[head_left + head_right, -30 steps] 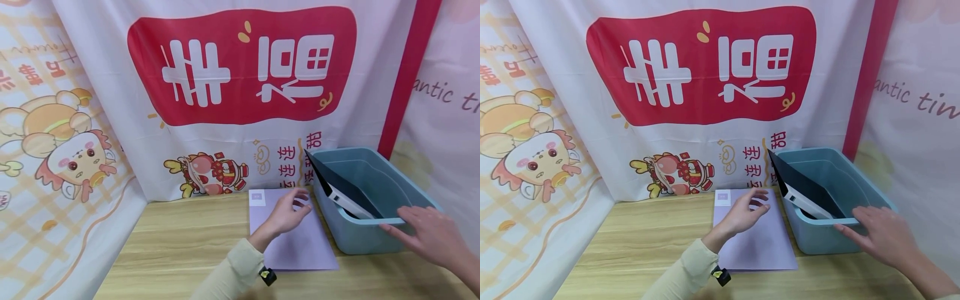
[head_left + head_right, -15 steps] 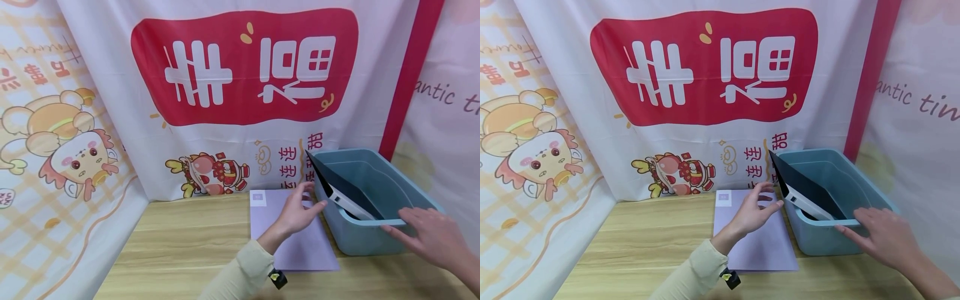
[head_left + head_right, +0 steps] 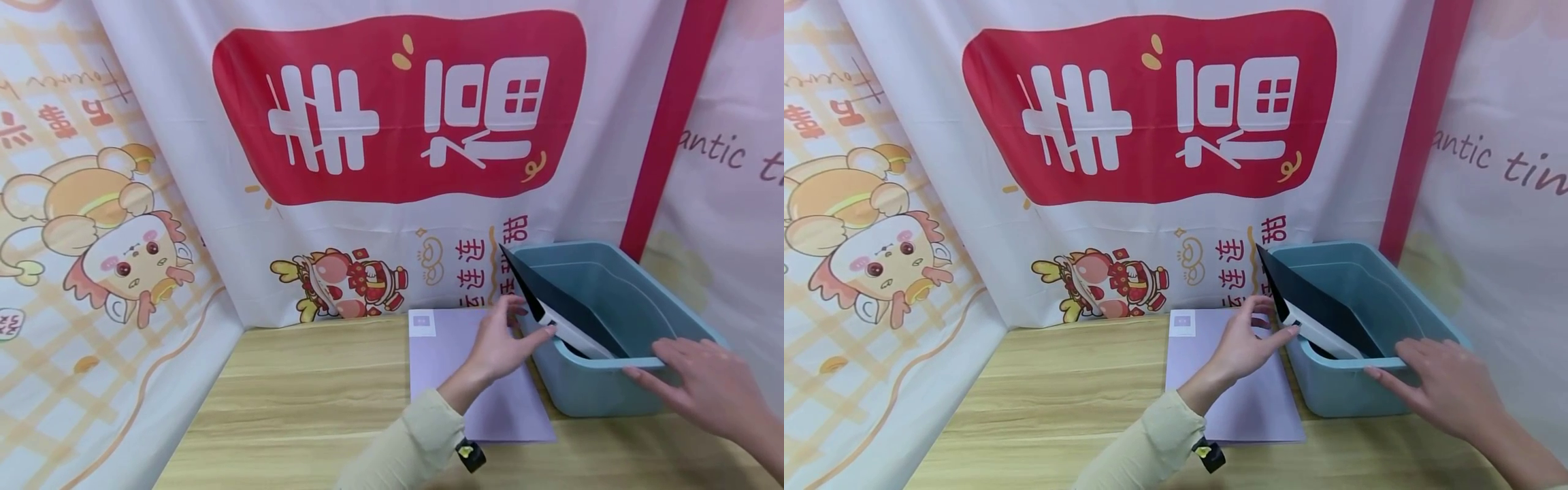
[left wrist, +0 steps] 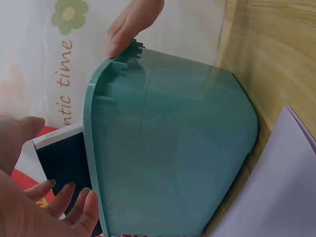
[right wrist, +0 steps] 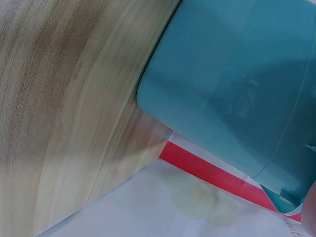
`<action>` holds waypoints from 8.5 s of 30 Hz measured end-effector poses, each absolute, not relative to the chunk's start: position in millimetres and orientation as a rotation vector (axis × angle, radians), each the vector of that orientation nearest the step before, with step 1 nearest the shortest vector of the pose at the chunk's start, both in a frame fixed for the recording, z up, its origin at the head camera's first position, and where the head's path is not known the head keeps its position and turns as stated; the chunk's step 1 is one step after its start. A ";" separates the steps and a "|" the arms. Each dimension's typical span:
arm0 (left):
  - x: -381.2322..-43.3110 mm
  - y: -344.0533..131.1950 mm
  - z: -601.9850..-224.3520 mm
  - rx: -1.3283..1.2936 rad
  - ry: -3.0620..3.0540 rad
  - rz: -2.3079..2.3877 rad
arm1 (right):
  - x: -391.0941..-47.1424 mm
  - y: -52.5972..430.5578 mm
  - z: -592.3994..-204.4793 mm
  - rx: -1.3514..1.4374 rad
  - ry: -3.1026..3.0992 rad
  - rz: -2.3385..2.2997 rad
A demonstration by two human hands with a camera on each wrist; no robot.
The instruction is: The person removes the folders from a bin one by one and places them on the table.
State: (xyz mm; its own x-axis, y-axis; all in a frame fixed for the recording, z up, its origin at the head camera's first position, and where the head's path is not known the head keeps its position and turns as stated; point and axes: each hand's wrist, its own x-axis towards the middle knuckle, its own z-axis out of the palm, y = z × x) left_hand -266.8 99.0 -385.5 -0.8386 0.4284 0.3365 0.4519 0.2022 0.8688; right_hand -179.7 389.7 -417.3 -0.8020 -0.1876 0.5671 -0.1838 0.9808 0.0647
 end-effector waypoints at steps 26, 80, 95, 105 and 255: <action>-264.7 146.5 -391.2 -0.522 -2.304 -1.832 | -179.6 390.3 -417.8 0.270 -2.509 -0.012; -253.4 165.9 -367.3 -0.603 -2.317 -2.008 | -179.1 387.7 -416.3 0.240 -2.559 -0.026; -254.0 157.9 -366.3 -0.568 -2.172 -1.971 | -178.3 385.3 -416.9 0.227 -2.567 0.006; -253.0 150.5 -360.6 -0.648 -2.073 -2.013 | -179.3 385.2 -416.2 0.215 -2.596 -0.003; -313.8 -23.2 -328.2 -0.260 -1.356 -2.736 | -179.1 388.4 -413.9 0.262 -2.516 -0.007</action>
State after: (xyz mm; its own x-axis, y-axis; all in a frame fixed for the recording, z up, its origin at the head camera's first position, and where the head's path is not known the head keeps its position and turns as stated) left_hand -313.8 -23.2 -328.2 -0.9827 0.0065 0.1853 0.1435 -0.6062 0.7822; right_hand -179.1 388.4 -413.9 -0.7993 -0.1892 0.5704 -0.1859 0.9804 0.0647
